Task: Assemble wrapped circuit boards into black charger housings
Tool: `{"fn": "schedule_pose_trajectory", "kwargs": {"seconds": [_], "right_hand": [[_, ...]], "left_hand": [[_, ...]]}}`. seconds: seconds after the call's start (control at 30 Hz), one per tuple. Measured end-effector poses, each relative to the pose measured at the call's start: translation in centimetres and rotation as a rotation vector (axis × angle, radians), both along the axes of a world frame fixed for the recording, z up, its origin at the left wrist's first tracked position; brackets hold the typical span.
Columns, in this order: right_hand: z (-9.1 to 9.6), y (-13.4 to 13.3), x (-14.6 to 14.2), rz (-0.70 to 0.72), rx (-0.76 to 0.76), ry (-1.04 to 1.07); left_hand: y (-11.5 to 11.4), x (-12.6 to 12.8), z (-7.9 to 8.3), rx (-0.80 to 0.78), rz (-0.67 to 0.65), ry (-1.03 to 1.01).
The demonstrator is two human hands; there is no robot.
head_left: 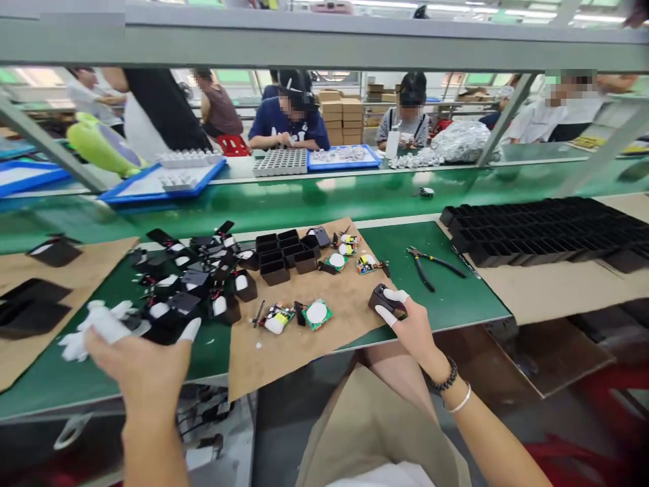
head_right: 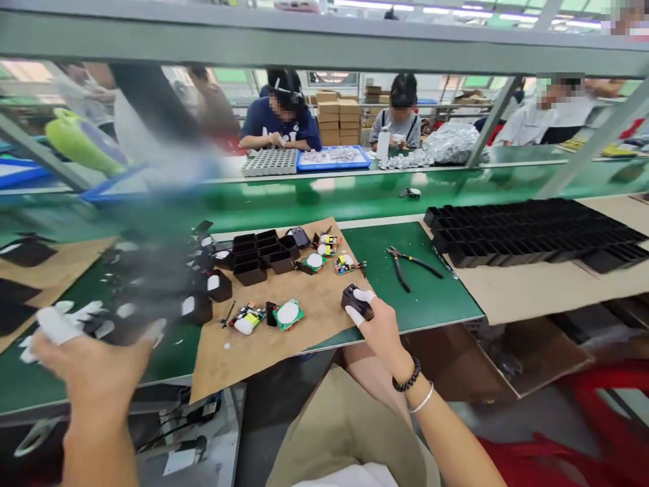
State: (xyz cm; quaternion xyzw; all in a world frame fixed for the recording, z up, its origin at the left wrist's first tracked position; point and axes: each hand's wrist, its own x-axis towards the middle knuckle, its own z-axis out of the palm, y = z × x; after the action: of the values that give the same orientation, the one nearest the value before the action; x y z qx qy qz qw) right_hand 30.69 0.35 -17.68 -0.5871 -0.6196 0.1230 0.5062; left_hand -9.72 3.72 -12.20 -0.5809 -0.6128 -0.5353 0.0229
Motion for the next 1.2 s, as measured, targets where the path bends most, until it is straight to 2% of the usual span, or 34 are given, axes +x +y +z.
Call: {"fn": "schedule_pose_trajectory", "kwargs": {"seconds": [0.03,0.07,0.1,0.13,0.2,0.27,0.37,0.5,0.57,0.63,0.73,0.8,0.87,0.97,1.1,1.2], "right_hand": [[0.2,-0.5,-0.4,-0.001,0.010,0.066],[0.4,-1.1,-0.9,-0.001,0.022,0.123],[0.6,-1.7,-1.5,-0.003,0.033,0.167],[0.8,-2.4,-2.2,-0.005,0.040,0.197],[1.1,-3.6,-3.6,-0.022,0.058,0.232],[1.2,-4.6,-4.9,-0.052,0.089,0.250],[1.5,-5.8,-6.2,-0.082,0.141,0.224],[2.6,-6.7,-6.3,-0.012,0.197,0.134],[3.6,-6.8,-5.8,0.031,0.215,0.097],[4.7,-6.7,-5.3,0.003,0.217,0.111],[6.0,-6.4,-5.0,-0.072,0.148,0.255],[6.6,-6.1,-4.8,-0.060,0.094,0.334],[7.1,-5.9,-4.4,-0.042,0.072,0.342],[8.1,-5.7,-3.5,0.008,0.052,0.309],[9.6,-5.0,-1.6,0.235,-0.039,0.326],[10.2,-4.0,-0.6,0.428,-0.107,0.423]], "left_hand": [[-0.9,2.1,-0.2,0.040,0.136,0.095],[-1.9,4.4,-0.4,0.104,0.165,0.145],[-2.9,7.0,-0.7,0.164,0.132,0.146],[-3.8,9.7,-1.1,0.176,0.044,0.108],[-5.5,15.0,-2.1,-0.047,-0.290,0.028],[-6.6,19.3,-3.4,-0.184,-0.570,-0.030],[-7.2,22.5,-5.4,-0.142,-0.673,-0.228],[-6.7,22.4,-6.3,-0.040,-0.720,-0.340],[-6.3,22.1,-5.9,0.029,-0.753,-0.309],[-6.0,22.1,-5.1,0.095,-0.769,-0.241],[-5.8,22.4,-3.9,0.183,-0.772,-0.148],[-5.8,22.5,-3.5,0.206,-0.778,-0.142],[-5.7,22.2,-3.5,0.160,-0.801,-0.186],[-5.5,21.3,-4.1,-0.038,-0.903,-0.347],[-4.9,20.2,-4.6,-0.307,-1.169,-0.668],[-4.4,19.9,-4.1,-0.406,-1.278,-0.792]]}}
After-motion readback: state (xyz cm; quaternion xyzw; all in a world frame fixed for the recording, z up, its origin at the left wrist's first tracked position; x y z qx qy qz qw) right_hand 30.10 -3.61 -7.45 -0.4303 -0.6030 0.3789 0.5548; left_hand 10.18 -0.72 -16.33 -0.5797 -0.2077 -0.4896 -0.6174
